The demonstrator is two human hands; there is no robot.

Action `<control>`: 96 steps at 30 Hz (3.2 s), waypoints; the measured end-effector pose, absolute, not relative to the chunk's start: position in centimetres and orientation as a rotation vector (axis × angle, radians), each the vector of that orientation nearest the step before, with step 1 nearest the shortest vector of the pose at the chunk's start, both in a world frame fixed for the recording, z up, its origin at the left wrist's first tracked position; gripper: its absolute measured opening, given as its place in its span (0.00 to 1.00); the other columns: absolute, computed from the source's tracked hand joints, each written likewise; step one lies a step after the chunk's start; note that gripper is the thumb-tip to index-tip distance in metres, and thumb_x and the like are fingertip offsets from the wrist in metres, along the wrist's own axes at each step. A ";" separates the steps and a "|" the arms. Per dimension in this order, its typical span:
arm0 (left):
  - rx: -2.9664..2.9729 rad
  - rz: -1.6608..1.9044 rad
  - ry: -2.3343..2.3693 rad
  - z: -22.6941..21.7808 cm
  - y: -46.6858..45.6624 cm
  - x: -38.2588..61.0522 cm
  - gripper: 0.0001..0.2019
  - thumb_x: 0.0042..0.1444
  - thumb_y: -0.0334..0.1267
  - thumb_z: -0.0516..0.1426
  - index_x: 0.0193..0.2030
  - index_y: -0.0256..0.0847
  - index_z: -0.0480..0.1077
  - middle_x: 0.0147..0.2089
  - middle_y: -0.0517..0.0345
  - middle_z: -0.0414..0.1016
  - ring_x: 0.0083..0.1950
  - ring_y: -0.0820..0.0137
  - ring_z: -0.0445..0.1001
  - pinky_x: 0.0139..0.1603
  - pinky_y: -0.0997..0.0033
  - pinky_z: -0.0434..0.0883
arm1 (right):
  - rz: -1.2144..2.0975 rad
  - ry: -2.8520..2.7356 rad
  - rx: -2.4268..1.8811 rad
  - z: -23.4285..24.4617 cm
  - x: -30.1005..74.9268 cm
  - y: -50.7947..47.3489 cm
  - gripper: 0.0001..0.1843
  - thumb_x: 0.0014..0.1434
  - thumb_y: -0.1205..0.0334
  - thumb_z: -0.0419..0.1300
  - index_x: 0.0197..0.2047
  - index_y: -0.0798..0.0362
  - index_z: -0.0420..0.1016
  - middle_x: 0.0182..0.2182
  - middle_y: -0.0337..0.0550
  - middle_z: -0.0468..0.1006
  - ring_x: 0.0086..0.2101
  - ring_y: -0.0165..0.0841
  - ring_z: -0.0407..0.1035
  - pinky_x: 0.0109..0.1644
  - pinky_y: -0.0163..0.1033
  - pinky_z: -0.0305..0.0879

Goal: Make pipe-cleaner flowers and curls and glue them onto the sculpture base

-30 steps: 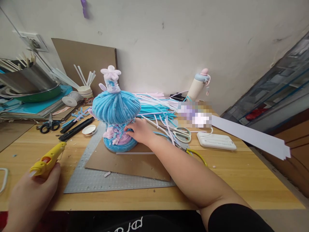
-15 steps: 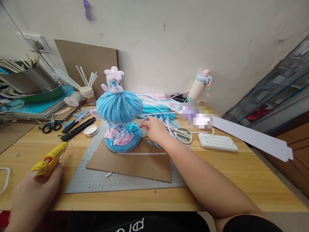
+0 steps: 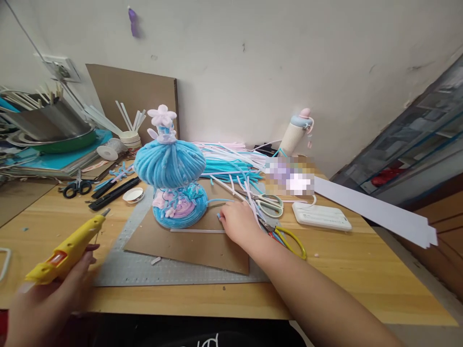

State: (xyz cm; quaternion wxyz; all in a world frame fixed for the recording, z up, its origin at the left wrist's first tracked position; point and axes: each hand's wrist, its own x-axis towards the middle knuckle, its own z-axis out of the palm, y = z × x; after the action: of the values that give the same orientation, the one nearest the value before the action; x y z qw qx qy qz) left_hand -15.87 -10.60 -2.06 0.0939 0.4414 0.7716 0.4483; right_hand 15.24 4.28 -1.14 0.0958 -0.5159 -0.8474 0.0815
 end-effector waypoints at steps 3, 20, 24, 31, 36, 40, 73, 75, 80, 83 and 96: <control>1.290 1.376 2.098 -2.5 -11.9 -13.6 0.17 0.52 0.48 0.56 0.43 0.40 0.72 0.44 0.55 0.77 0.49 0.60 0.73 0.56 0.63 0.67 | 0.311 -2.488 -1.503 0.5 15.7 3.2 0.07 0.58 0.66 0.55 0.30 0.54 0.72 0.30 0.43 0.77 0.34 0.35 0.69 0.38 0.39 0.55; 1.567 1.188 1.501 -5.1 -10.6 -7.0 0.12 0.56 0.41 0.56 0.45 0.42 0.74 0.39 0.51 0.79 0.37 0.65 0.78 0.41 0.68 0.76 | 1.812 -1.041 -1.119 -2.8 14.8 -0.3 0.17 0.45 0.53 0.68 0.30 0.57 0.71 0.24 0.39 0.73 0.26 0.29 0.67 0.28 0.34 0.62; 1.175 1.264 1.504 -4.6 -10.4 -6.5 0.15 0.56 0.47 0.55 0.42 0.41 0.76 0.41 0.50 0.80 0.42 0.62 0.78 0.41 0.69 0.77 | 2.037 -0.738 -0.947 -2.4 14.6 -1.3 0.16 0.44 0.56 0.71 0.29 0.58 0.72 0.23 0.36 0.69 0.24 0.24 0.61 0.27 0.30 0.58; 1.503 1.289 1.437 -3.6 -10.2 -6.9 0.11 0.54 0.45 0.57 0.36 0.45 0.78 0.34 0.54 0.81 0.37 0.64 0.78 0.41 0.72 0.76 | 2.175 -0.494 -0.837 -1.6 14.3 -2.4 0.15 0.42 0.64 0.72 0.32 0.59 0.74 0.26 0.38 0.71 0.27 0.23 0.63 0.32 0.30 0.60; 1.347 1.304 1.458 -5.7 -11.0 -7.7 0.14 0.57 0.45 0.54 0.42 0.41 0.76 0.41 0.50 0.80 0.40 0.61 0.78 0.45 0.66 0.75 | 2.200 -0.459 -0.812 -1.3 14.8 -2.1 0.16 0.43 0.67 0.72 0.36 0.58 0.75 0.27 0.37 0.71 0.28 0.23 0.65 0.34 0.29 0.62; 1.301 1.279 1.478 -5.7 -11.1 -7.6 0.15 0.57 0.47 0.54 0.40 0.41 0.77 0.41 0.49 0.80 0.41 0.61 0.78 0.45 0.66 0.75 | 2.212 -0.481 -0.805 -1.1 14.9 -1.8 0.12 0.48 0.63 0.69 0.34 0.58 0.73 0.26 0.36 0.72 0.26 0.23 0.66 0.32 0.29 0.65; 1.114 1.305 1.520 -3.8 -11.3 -5.8 0.17 0.52 0.52 0.57 0.39 0.43 0.75 0.39 0.51 0.80 0.38 0.64 0.78 0.40 0.71 0.76 | 2.315 -0.483 -0.671 -0.9 15.3 -1.7 0.09 0.53 0.62 0.66 0.36 0.54 0.70 0.26 0.37 0.74 0.17 0.18 0.57 0.20 0.25 0.48; 1.145 1.288 1.512 -3.7 -11.3 -5.7 0.17 0.51 0.53 0.57 0.38 0.43 0.76 0.38 0.51 0.80 0.36 0.64 0.78 0.38 0.71 0.76 | 2.313 -0.469 -0.654 -0.8 15.4 -1.7 0.09 0.53 0.63 0.66 0.35 0.54 0.70 0.29 0.38 0.75 0.20 0.19 0.60 0.21 0.25 0.50; 1.128 1.305 1.561 -3.1 -10.9 -5.6 0.18 0.51 0.54 0.57 0.37 0.41 0.76 0.37 0.51 0.80 0.35 0.64 0.77 0.38 0.69 0.77 | 2.338 -0.406 -0.590 -0.7 15.4 -1.5 0.08 0.51 0.67 0.67 0.34 0.58 0.71 0.27 0.35 0.70 0.20 0.17 0.57 0.20 0.24 0.49; 1.161 1.220 1.582 -2.4 -10.1 -5.4 0.16 0.48 0.48 0.61 0.39 0.40 0.75 0.33 0.53 0.79 0.30 0.66 0.76 0.32 0.72 0.76 | 2.323 -0.393 -0.602 -0.8 15.4 -1.4 0.09 0.48 0.68 0.67 0.32 0.58 0.70 0.24 0.35 0.70 0.20 0.17 0.58 0.20 0.23 0.48; 1.098 1.219 1.423 -0.8 -8.0 -2.5 0.15 0.45 0.40 0.64 0.39 0.39 0.69 0.36 0.55 0.77 0.34 0.69 0.76 0.34 0.72 0.75 | 1.757 -1.140 -0.785 -2.0 14.0 -4.0 0.08 0.51 0.69 0.61 0.26 0.53 0.64 0.30 0.36 0.72 0.22 0.24 0.70 0.23 0.30 0.62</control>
State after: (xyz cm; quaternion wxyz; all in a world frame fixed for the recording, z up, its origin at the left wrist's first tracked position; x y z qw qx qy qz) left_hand -2.46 -8.02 -0.78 0.4662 0.4474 0.5796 0.4966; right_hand 13.99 -4.03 -1.97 0.4372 -0.3157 -0.4586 0.7063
